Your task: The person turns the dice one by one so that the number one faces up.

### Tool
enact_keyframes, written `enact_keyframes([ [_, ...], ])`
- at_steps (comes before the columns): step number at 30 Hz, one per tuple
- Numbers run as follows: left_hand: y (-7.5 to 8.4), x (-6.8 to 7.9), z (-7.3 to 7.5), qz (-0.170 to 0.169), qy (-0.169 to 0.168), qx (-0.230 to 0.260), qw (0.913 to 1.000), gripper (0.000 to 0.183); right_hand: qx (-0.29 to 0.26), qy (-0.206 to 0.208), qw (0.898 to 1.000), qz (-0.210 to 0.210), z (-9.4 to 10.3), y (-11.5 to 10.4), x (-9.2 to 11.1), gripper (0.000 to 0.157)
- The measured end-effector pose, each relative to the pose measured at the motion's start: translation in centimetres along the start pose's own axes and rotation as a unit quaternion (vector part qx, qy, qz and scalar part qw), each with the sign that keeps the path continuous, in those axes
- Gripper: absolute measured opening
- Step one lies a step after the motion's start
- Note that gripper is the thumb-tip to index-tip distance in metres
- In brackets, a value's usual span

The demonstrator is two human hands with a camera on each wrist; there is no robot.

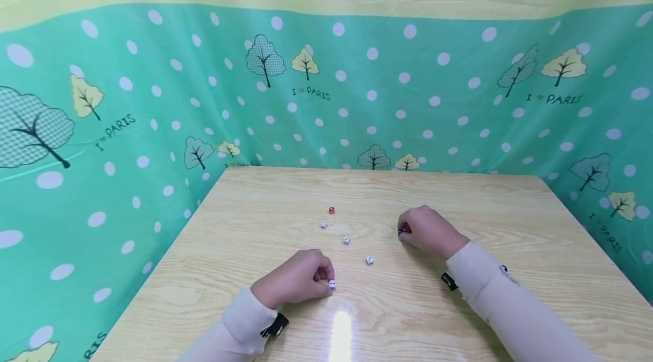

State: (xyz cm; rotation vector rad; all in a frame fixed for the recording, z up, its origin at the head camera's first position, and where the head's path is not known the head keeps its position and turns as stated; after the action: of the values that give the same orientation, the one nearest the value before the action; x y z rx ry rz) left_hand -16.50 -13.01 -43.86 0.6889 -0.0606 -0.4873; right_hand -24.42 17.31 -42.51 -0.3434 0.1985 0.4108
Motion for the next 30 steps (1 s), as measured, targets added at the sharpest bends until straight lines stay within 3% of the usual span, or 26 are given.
enact_keyframes([
  [30, -0.3, 0.0, -0.1, -0.007, 0.002, -0.011, 0.9999, 0.016, -0.048, -0.014, 0.997, 0.067, 2.1, -3.9, 10.6, 0.014],
])
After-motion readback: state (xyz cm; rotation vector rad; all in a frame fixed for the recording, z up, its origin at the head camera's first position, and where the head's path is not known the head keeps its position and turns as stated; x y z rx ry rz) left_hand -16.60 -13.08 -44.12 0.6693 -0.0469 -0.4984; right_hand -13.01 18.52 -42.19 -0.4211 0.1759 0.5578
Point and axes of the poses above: each hand's wrist, its own x-axis away from the middle knuckle, its own z-axis out of the back of the hand, y = z × x, the point moved 2 cm from there along -x, towards the middle knuckle, and after that the axes turned 13 degrees about y, right-handed, at the moved point
